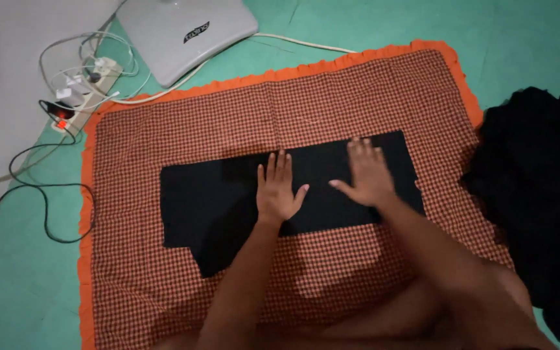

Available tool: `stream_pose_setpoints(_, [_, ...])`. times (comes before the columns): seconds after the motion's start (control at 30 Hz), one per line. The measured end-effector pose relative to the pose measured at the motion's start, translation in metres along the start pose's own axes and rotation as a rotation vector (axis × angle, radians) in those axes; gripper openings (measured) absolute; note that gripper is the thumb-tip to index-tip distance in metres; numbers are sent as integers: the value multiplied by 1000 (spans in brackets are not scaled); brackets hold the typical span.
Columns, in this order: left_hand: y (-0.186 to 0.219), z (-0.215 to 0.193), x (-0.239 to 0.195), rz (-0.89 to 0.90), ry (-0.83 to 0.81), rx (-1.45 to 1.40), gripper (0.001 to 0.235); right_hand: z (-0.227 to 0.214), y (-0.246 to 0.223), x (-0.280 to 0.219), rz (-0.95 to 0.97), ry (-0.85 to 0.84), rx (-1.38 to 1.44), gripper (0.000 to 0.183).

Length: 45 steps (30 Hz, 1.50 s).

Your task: The person folds a black t-shirt on a checkered mat placed on the floor. They smooth the fabric, fold the sleeves inward, fold the sides toward the center, and then fold the shirt in half multiple times to create a compact rectangular bundle.

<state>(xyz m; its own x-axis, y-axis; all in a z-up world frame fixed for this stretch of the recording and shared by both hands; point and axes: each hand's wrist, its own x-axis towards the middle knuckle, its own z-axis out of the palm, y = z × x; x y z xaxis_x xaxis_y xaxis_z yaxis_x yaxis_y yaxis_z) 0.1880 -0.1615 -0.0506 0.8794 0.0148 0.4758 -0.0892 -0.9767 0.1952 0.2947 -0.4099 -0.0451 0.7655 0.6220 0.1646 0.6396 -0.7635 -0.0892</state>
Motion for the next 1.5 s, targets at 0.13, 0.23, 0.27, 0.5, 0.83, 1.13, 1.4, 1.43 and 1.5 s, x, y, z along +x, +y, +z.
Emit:
stream_pose_setpoints(0.13, [3, 4, -3, -13, 25, 28, 86, -15, 73, -36, 116, -89, -36, 117])
stream_pose_setpoints(0.23, [3, 3, -1, -13, 45, 30, 86, -19, 105, -38, 238, -201, -31, 119])
stream_pose_setpoints(0.27, [3, 4, -1, -23, 8, 37, 87, -14, 110, -36, 126, 44, -62, 112])
stream_pose_setpoints(0.5, [1, 9, -1, -53, -105, 23, 94, 18, 43, -4, -57, 202, 37, 93])
stream_pose_setpoints(0.83, [-27, 22, -7, -119, -115, -106, 103, 7, 26, -5, 143, -245, 19, 106])
stream_pose_setpoints(1.13, [-141, -27, -34, -55, -211, 117, 83, -18, 13, 1, 197, -318, -2, 100])
stream_pose_setpoints(1.4, [-194, -57, -63, -455, -225, 172, 92, -18, 16, 0, 256, -341, 12, 111])
stream_pose_setpoints(1.43, [-196, -54, -62, -453, -222, 170, 92, -17, 22, -2, 257, -338, 9, 111])
stream_pose_setpoints(1.5, [-198, -48, -64, -452, -174, 170, 93, -15, 33, -9, 238, -223, 42, 108])
